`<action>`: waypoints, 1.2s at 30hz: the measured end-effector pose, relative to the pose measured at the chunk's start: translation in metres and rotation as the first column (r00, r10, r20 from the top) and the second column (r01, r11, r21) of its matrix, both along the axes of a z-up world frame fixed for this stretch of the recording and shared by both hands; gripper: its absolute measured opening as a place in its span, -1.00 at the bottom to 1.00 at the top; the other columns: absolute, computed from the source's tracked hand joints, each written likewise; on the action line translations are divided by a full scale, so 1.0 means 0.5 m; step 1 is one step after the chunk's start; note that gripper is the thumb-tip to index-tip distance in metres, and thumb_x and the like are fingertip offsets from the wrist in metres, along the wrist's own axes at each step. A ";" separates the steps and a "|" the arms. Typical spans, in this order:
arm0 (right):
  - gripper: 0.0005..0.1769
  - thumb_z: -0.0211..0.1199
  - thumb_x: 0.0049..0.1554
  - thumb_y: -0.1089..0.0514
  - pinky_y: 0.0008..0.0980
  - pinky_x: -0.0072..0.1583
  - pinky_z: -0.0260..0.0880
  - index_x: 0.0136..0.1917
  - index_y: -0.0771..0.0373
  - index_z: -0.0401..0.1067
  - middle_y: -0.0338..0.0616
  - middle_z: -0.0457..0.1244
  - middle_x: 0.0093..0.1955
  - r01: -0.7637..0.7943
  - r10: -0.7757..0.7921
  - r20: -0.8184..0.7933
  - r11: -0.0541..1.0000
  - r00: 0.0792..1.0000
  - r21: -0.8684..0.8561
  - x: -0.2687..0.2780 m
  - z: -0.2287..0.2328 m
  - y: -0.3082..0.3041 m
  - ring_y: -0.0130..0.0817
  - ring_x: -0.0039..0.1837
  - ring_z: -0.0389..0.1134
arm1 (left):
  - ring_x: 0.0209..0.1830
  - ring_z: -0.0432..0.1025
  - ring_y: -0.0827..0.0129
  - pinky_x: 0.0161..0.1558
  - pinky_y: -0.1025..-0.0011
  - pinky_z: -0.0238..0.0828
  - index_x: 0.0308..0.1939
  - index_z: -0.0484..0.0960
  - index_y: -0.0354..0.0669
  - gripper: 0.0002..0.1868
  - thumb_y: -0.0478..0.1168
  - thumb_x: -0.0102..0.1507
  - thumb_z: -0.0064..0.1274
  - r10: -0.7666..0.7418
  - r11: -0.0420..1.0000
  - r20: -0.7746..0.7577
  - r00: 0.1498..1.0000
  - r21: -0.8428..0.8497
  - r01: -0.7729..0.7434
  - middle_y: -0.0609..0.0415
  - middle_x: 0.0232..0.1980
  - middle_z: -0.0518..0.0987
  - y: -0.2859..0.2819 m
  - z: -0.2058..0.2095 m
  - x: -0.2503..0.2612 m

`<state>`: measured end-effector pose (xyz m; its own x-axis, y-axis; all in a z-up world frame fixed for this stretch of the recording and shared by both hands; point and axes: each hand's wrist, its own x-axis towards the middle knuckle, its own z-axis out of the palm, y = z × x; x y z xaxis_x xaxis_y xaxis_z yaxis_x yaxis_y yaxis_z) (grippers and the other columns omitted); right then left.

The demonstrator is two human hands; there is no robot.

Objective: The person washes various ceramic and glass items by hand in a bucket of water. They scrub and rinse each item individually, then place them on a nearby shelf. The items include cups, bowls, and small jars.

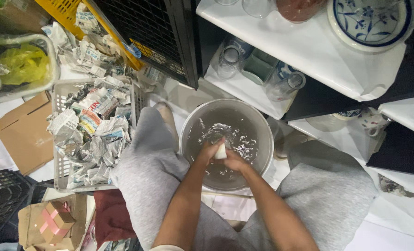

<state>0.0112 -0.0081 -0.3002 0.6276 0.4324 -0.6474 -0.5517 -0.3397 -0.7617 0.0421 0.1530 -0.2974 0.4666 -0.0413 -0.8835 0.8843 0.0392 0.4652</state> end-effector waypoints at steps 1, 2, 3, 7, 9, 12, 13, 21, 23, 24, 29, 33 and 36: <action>-0.59 0.37 0.07 0.23 -0.33 0.16 0.41 0.21 0.19 0.51 -0.16 0.44 0.11 -0.038 0.041 0.043 0.997 0.998 -0.067 0.000 0.006 0.002 -0.36 0.12 0.44 | -0.26 0.62 0.15 -0.36 0.17 0.55 0.11 0.68 -0.43 -0.11 0.36 0.08 0.24 -0.037 0.999 0.016 0.999 -0.032 0.037 -0.13 -0.09 0.71 -0.003 0.008 0.002; -0.62 0.37 0.08 0.20 -0.29 0.15 0.41 0.19 0.15 0.52 -0.17 0.44 0.09 -0.075 0.086 0.083 0.988 0.993 -0.134 0.000 0.015 0.004 -0.37 0.10 0.44 | -0.24 0.63 0.14 -0.33 0.18 0.57 0.12 0.64 -0.43 -0.14 0.33 0.11 0.26 -0.072 0.997 -0.002 0.997 0.003 0.072 -0.14 -0.09 0.70 -0.005 0.010 0.004; -0.64 0.37 0.07 0.19 -0.28 0.14 0.43 0.18 0.15 0.54 -0.13 0.45 0.07 -0.100 0.125 0.128 0.977 0.984 -0.189 0.000 0.029 0.003 -0.35 0.08 0.45 | -0.23 0.64 0.13 -0.30 0.18 0.60 0.12 0.60 -0.42 -0.17 0.30 0.14 0.27 -0.106 0.994 -0.022 0.994 0.038 0.107 -0.15 -0.09 0.68 -0.008 0.007 0.004; -0.61 0.44 0.00 0.14 -0.23 0.15 0.44 0.12 0.18 0.55 0.01 0.44 0.06 -0.086 0.234 0.287 0.891 0.929 -0.446 -0.001 0.106 0.007 -0.20 0.09 0.46 | -0.14 0.61 0.05 -0.17 0.14 0.58 0.16 0.55 -0.38 -0.34 0.09 0.18 0.20 -0.043 0.995 -0.001 0.999 0.095 0.043 -0.21 -0.04 0.66 -0.011 -0.040 0.006; -0.59 0.50 -0.03 0.10 -0.21 0.17 0.43 0.08 0.23 0.55 0.02 0.42 0.08 -0.060 0.251 0.318 0.859 0.914 -0.508 0.009 0.133 0.018 -0.13 0.13 0.45 | -0.06 0.58 0.00 -0.08 0.14 0.53 0.19 0.53 -0.36 -0.37 0.00 0.16 0.17 -0.069 0.976 0.090 0.994 0.212 0.049 -0.25 0.00 0.64 -0.017 -0.075 0.000; -0.53 0.54 -0.07 0.04 -0.18 0.22 0.40 0.09 0.23 0.55 -0.03 0.40 0.11 -0.052 0.225 0.299 0.868 0.927 -0.494 0.016 0.141 0.031 -0.10 0.17 0.44 | 0.07 0.54 -0.08 0.06 0.13 0.47 0.24 0.50 -0.32 -0.40 -0.15 0.14 0.12 -0.197 0.900 0.236 0.952 0.429 0.080 -0.30 0.06 0.62 -0.034 -0.114 -0.015; -0.44 0.57 -0.10 0.02 -0.18 0.25 0.37 0.15 0.17 0.53 -0.05 0.39 0.14 -0.032 0.202 0.293 0.868 0.934 -0.495 0.019 0.135 0.034 -0.10 0.20 0.41 | 0.11 0.52 -0.10 0.11 0.13 0.44 0.26 0.49 -0.31 -0.40 -0.20 0.13 0.11 -0.240 0.864 0.280 0.929 0.498 0.073 -0.32 0.08 0.61 -0.034 -0.121 -0.017; -0.37 0.41 -0.04 0.10 -0.03 0.29 0.31 0.31 0.24 0.50 0.25 0.31 0.32 0.089 0.291 0.778 0.910 0.557 -0.404 0.014 0.097 0.015 0.18 0.33 0.34 | 0.19 0.49 -0.01 0.21 0.17 0.38 0.35 0.36 -0.32 -0.30 -0.23 0.14 0.18 -0.192 0.937 0.436 0.879 0.347 0.033 -0.30 0.14 0.59 -0.027 -0.111 0.003; -0.49 0.31 0.09 0.09 -0.20 0.26 0.42 0.32 0.18 0.49 0.02 0.37 0.30 0.011 0.142 0.600 0.970 0.787 -0.245 0.018 0.118 0.010 -0.07 0.27 0.41 | 0.14 0.53 0.07 0.17 0.22 0.42 0.32 0.42 -0.32 -0.33 -0.22 0.13 0.18 -0.102 0.971 0.388 0.916 0.240 0.007 -0.24 0.11 0.62 -0.021 -0.096 0.007; -0.51 0.33 0.11 0.04 -0.21 0.22 0.43 0.30 0.16 0.51 0.02 0.40 0.24 0.014 0.146 0.506 0.954 0.850 -0.299 0.019 0.130 0.009 -0.10 0.18 0.45 | 0.12 0.55 0.08 0.14 0.23 0.44 0.32 0.44 -0.33 -0.33 -0.24 0.12 0.15 -0.041 0.986 0.362 0.931 0.168 -0.022 -0.22 0.11 0.64 -0.020 -0.085 0.009; -0.48 0.41 0.11 -0.05 -0.25 0.06 0.43 0.25 0.25 0.48 0.02 0.42 0.07 0.081 0.053 0.399 0.947 0.915 -0.311 0.027 0.153 0.023 -0.24 -0.07 0.50 | 0.02 0.54 0.08 -0.02 0.14 0.56 0.39 0.34 -0.10 -0.18 -0.26 -0.01 0.08 0.109 0.994 0.183 0.977 -0.045 -0.102 -0.11 0.14 0.55 0.002 0.011 0.020; -0.55 0.33 0.14 -0.09 -0.30 -0.04 0.42 0.11 0.32 0.52 -0.07 0.43 -0.08 0.223 -0.179 0.447 0.974 0.876 -0.048 0.031 0.123 0.024 -0.30 -0.12 0.42 | 0.01 0.49 0.13 -0.08 0.14 0.40 0.34 0.41 -0.03 -0.30 -0.05 0.09 0.05 0.077 0.990 0.091 0.993 -0.127 -0.065 -0.10 0.12 0.56 0.006 0.097 0.036; -0.46 0.18 0.26 -0.23 -0.29 -0.16 0.31 0.05 0.34 0.52 -0.10 0.35 -0.21 0.398 -0.370 0.340 0.917 0.865 -0.014 0.043 0.102 0.012 -0.34 -0.20 0.33 | -0.02 0.51 0.14 -0.11 0.05 0.42 0.33 0.41 -0.01 -0.35 0.14 0.21 0.00 0.083 0.972 0.037 0.996 -0.224 -0.073 -0.07 0.09 0.57 -0.002 0.121 0.039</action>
<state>0.0328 -0.0023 -0.2491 0.9132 0.0689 -0.4016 -0.3788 -0.2194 -0.8991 0.0618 0.1521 -0.2370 0.5156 -0.1962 -0.8340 0.8525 0.2144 0.4767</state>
